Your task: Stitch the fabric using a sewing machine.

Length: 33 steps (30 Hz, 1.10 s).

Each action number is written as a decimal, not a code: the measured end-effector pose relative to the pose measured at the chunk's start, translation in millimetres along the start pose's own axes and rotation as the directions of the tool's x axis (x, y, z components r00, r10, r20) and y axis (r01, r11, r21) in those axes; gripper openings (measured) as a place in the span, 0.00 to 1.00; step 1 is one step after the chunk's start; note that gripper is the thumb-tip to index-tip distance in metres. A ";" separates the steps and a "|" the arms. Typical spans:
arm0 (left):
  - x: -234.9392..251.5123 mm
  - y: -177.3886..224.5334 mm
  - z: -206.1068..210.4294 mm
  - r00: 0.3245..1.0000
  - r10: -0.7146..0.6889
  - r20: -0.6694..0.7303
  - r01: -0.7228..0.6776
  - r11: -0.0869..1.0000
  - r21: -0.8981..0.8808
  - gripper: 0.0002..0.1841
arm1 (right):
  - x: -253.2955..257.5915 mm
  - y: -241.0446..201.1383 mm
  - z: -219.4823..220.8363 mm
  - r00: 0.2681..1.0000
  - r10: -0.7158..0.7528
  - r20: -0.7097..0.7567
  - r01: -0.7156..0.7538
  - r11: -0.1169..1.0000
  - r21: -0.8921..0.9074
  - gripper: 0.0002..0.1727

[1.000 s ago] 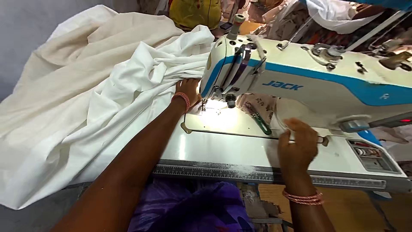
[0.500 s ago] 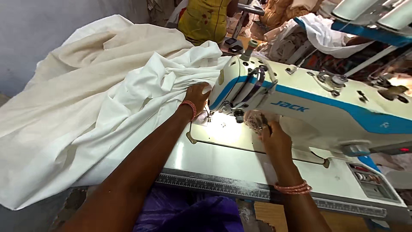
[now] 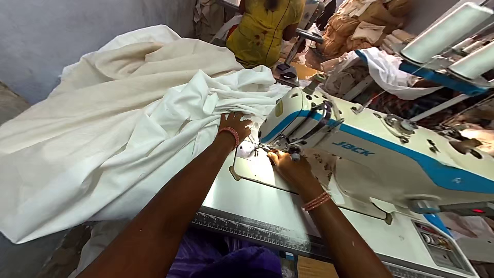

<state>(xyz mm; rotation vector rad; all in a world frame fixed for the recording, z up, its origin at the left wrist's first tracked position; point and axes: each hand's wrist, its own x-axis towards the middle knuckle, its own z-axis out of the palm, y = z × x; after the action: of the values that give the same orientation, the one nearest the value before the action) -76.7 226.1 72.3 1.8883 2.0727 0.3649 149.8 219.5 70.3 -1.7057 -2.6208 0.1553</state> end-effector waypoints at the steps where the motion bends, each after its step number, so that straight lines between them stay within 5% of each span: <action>1: -0.3 0.4 -0.3 1.000 -0.013 0.006 0.013 1.000 0.005 0.23 | 5.7 2.0 4.3 0.998 -0.064 -0.028 0.064 0.998 0.001 0.27; 10: 3.2 -8.2 -1.8 0.998 -0.055 -0.005 0.055 0.998 0.025 0.25 | 37.2 14.3 23.8 0.982 -0.190 0.001 0.189 0.976 0.104 0.21; 13: -5.7 -15.6 -5.2 0.970 -0.046 -0.240 0.046 0.999 -0.008 0.32 | 20.0 14.9 15.0 0.988 -0.128 -0.085 0.131 0.991 0.034 0.20; 15: -15.5 -26.5 -19.7 0.872 -0.032 -0.488 0.070 0.996 0.062 0.45 | -4.5 16.2 -2.2 0.988 -0.026 -0.150 0.031 0.999 0.034 0.19; 17: -20.8 -50.9 -45.9 0.835 -0.090 -0.543 0.189 0.973 0.129 0.52 | -28.9 27.1 -8.7 0.970 0.041 -0.239 -0.029 0.998 0.053 0.18; 19: -15.0 -93.3 -68.9 0.844 -0.182 -0.505 0.301 0.939 0.167 0.58 | -50.7 39.8 -2.9 0.943 0.114 -0.312 -0.099 0.993 0.064 0.19; 22: 5.7 -151.6 -108.3 0.857 -0.373 -0.356 0.444 0.884 0.143 0.68 | -71.7 50.2 16.3 0.892 0.047 -0.450 -0.019 0.998 0.067 0.23; 27: 38.1 -214.7 -133.8 0.864 -0.478 -0.159 0.491 0.869 0.054 0.62 | -71.5 50.0 34.1 0.803 -0.064 -0.592 0.122 0.991 0.058 0.34; 33: 26.8 -219.3 -143.4 0.843 -0.530 -0.095 0.528 0.848 -0.044 0.65 | -69.7 54.7 36.9 0.775 -0.037 -0.631 0.136 0.985 0.110 0.32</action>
<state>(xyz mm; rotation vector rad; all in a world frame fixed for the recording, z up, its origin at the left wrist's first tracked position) -336.2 234.6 116.7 1.2212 2.5351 0.3423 225.6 175.0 31.8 -1.2816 -2.1112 -0.1891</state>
